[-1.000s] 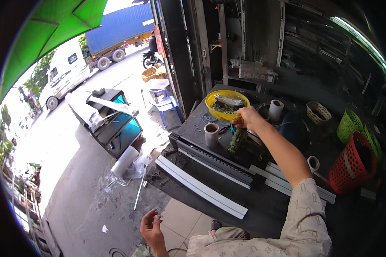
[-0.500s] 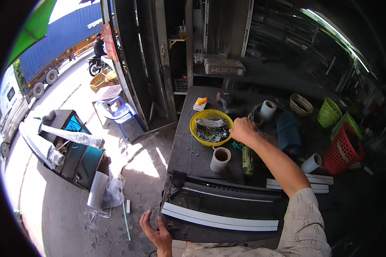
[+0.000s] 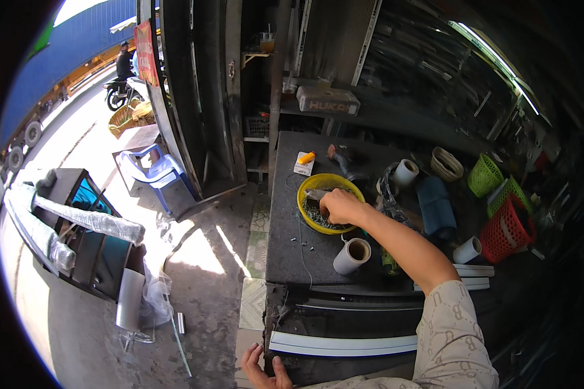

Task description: The person assembles a window frame by inserting a thin wire into a black profile, then uses a cordless drill to drive screws into the profile. They handle multiple white and black profiles and place the assembled piece on the workbench.

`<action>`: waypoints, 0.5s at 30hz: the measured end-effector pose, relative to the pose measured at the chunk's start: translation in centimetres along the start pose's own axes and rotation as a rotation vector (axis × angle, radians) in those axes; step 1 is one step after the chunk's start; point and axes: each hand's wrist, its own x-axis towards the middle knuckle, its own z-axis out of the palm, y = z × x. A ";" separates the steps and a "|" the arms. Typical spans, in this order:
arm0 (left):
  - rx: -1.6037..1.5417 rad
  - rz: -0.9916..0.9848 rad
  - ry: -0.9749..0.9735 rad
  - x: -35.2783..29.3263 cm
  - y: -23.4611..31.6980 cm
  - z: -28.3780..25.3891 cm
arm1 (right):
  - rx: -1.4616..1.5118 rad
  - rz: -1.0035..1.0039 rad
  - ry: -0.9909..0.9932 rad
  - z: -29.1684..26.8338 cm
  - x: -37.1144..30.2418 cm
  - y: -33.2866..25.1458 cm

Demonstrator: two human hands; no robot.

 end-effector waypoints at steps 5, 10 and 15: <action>0.028 0.022 -0.010 -0.4 -0.4 0.2 | -0.136 0.068 -0.057 0.1 0.1 -0.5; -0.118 -0.092 0.012 -0.7 0.2 0.4 | 0.062 -0.042 0.005 0.7 -0.6 1.0; 0.020 0.047 0.017 -0.1 1.0 0.1 | 0.105 -0.069 0.071 1.5 -0.7 1.9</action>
